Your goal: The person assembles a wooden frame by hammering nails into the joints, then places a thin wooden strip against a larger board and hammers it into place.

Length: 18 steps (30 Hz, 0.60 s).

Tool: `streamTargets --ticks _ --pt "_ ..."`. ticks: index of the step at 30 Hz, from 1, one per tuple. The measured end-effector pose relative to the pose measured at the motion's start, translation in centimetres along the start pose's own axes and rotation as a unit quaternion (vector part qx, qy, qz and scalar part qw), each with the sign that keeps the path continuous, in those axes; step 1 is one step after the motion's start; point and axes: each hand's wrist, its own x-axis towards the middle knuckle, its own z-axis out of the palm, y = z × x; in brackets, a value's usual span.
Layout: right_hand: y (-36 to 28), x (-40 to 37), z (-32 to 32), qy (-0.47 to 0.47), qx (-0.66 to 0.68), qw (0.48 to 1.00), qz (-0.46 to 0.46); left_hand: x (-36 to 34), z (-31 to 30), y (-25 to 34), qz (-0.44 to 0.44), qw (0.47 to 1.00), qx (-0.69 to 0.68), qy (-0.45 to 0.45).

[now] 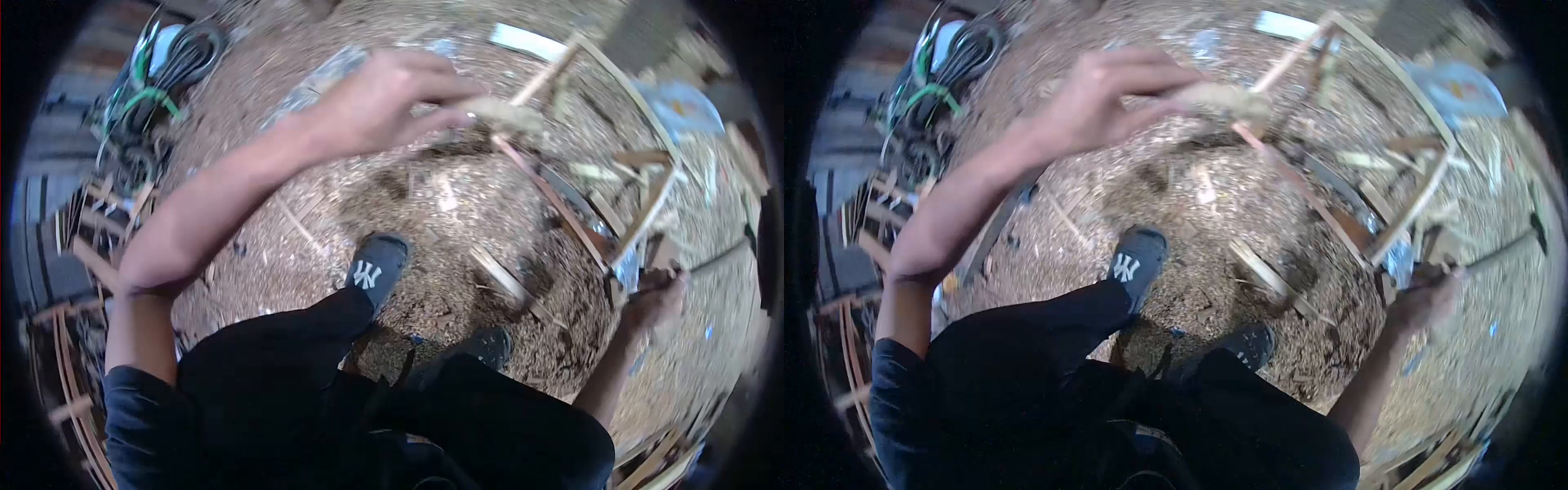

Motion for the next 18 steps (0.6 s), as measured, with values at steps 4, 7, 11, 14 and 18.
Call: streamTargets --ticks 4,7,11,14,18 --pt "-8.0 -0.1 6.3 -0.064 0.005 0.996 -0.06 -7.9 -7.5 -2.5 -0.14 0.983 0.12 0.014" --pt "-11.6 -1.4 8.8 -0.19 0.016 0.979 -0.068 -16.2 -7.0 -7.1 -0.269 0.954 0.13 0.028" --pt "-15.5 -7.0 13.5 -0.304 -0.043 0.95 -0.049 -22.6 -4.3 -10.1 -0.399 0.912 0.095 -0.03" --pt "-14.9 -10.0 14.9 -0.368 -0.161 0.916 -0.011 -26.9 -2.4 -13.7 -0.426 0.9 0.087 -0.02" --pt "-17.8 -16.7 22.3 -0.493 -0.386 0.769 0.126 -30.9 0.7 -19.3 -0.376 0.923 0.053 0.067"
